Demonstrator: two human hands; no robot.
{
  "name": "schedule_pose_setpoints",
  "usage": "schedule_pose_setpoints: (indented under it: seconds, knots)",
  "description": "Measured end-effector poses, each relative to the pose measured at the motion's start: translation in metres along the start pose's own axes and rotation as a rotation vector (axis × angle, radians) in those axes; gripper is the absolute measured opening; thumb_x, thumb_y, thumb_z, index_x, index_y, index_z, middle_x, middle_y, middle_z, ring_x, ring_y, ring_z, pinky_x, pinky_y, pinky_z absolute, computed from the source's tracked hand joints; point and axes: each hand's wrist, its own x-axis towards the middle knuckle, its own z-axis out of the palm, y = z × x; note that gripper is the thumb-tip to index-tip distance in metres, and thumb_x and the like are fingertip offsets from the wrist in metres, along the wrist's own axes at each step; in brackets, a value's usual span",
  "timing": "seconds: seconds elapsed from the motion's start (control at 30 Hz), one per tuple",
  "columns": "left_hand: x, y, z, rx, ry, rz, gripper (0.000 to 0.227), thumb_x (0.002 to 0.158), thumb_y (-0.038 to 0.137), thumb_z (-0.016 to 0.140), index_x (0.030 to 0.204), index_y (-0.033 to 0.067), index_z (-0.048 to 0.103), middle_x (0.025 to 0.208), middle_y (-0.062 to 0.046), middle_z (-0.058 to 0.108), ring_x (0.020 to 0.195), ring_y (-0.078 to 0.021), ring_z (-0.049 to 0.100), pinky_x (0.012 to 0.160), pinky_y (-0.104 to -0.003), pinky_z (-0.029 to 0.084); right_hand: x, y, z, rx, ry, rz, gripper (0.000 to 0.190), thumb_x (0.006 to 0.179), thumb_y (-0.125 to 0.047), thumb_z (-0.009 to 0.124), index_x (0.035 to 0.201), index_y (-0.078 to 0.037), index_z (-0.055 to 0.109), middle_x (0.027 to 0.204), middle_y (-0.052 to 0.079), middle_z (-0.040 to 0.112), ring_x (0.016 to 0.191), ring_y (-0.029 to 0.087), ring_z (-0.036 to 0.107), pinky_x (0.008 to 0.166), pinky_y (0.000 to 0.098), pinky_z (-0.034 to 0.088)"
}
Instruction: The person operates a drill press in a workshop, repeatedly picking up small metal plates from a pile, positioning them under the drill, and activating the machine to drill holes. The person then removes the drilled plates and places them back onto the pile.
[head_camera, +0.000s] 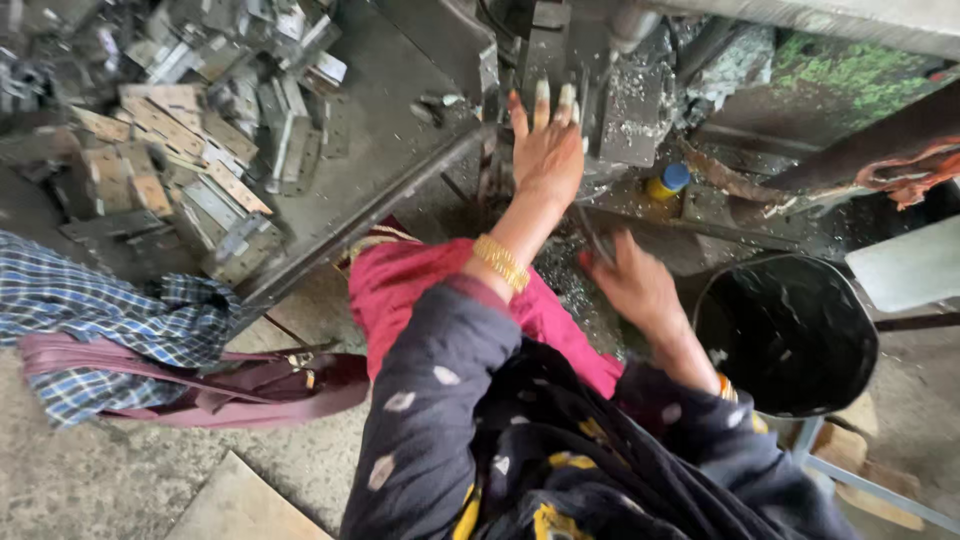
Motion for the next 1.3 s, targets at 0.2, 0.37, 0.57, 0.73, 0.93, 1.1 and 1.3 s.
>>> schedule_pose_setpoints:
  seconds: [0.2, 0.37, 0.57, 0.73, 0.93, 1.1, 1.3]
  knots:
    - [0.010, 0.008, 0.000, -0.070, 0.063, -0.012, 0.051, 0.094, 0.024, 0.053, 0.144, 0.0089, 0.055, 0.160, -0.007, 0.037, 0.151, -0.0320, 0.024, 0.121, -0.066, 0.006, -0.026, 0.002, 0.026, -0.057, 0.002, -0.038, 0.051, 0.084, -0.033, 0.070, 0.123, -0.005, 0.051, 0.088, 0.028, 0.070, 0.088, 0.051, 0.067, 0.072, 0.0575, 0.052]
    - [0.014, -0.002, -0.004, 0.093, -0.026, 0.043, 0.037, 0.100, 0.014, 0.052, 0.133, 0.0081, 0.067, 0.163, -0.006, 0.041, 0.157, -0.0314, 0.024, 0.124, -0.065, 0.007, -0.021, 0.000, 0.016, -0.039, -0.068, 0.039, 0.046, 0.089, -0.035, 0.073, 0.119, -0.004, 0.055, 0.089, 0.028, 0.069, 0.088, 0.051, 0.065, 0.069, 0.0580, 0.049]
    - [0.030, 0.002, 0.004, 0.125, 0.173, -0.017, 0.042, 0.100, 0.014, 0.050, 0.138, 0.0045, 0.066, 0.162, -0.007, 0.044, 0.155, -0.0301, 0.028, 0.126, -0.062, 0.007, -0.018, -0.021, 0.001, 0.009, -0.001, -0.067, 0.034, 0.098, -0.036, 0.064, 0.115, -0.007, 0.059, 0.093, 0.027, 0.069, 0.092, 0.048, 0.068, 0.073, 0.0553, 0.053]
    - [0.029, -0.005, 0.021, -0.003, 0.096, -0.040, 0.049, 0.095, 0.016, 0.046, 0.141, 0.0082, 0.058, 0.161, -0.009, 0.040, 0.153, -0.0316, 0.023, 0.122, -0.064, 0.006, -0.028, -0.039, 0.002, -0.028, -0.167, 0.170, 0.046, 0.091, -0.036, 0.071, 0.117, -0.002, 0.054, 0.092, 0.028, 0.070, 0.092, 0.049, 0.067, 0.076, 0.0555, 0.050]
    - [0.046, 0.004, 0.030, 0.124, 0.075, -0.084, 0.045, 0.103, 0.018, 0.044, 0.144, 0.0056, 0.058, 0.166, -0.013, 0.037, 0.158, -0.0323, 0.021, 0.126, -0.060, 0.005, -0.020, -0.019, -0.017, 0.183, -0.057, -0.081, 0.040, 0.091, -0.030, 0.066, 0.122, -0.005, 0.058, 0.105, 0.026, 0.071, 0.100, 0.047, 0.067, 0.079, 0.0507, 0.053]
    - [0.057, 0.013, 0.017, 0.039, 0.193, -0.097, 0.046, 0.093, 0.019, 0.047, 0.136, 0.0090, 0.059, 0.154, -0.011, 0.046, 0.148, -0.0296, 0.030, 0.122, -0.061, 0.011, -0.024, -0.006, 0.026, -0.083, -0.130, 0.175, 0.050, 0.091, -0.033, 0.073, 0.125, -0.002, 0.055, 0.102, 0.030, 0.070, 0.101, 0.050, 0.065, 0.082, 0.0557, 0.050]
    - [-0.007, -0.088, -0.003, -0.376, 0.399, -0.082, 0.036, 0.088, 0.023, 0.067, 0.122, 0.0119, 0.070, 0.126, -0.010, 0.070, 0.122, -0.0302, 0.061, 0.104, -0.046, 0.045, -0.021, -0.025, -0.007, -0.105, 0.292, -0.246, 0.052, 0.094, -0.026, 0.078, 0.133, 0.000, 0.054, 0.110, 0.022, 0.060, 0.101, 0.043, 0.059, 0.086, 0.0514, 0.050]
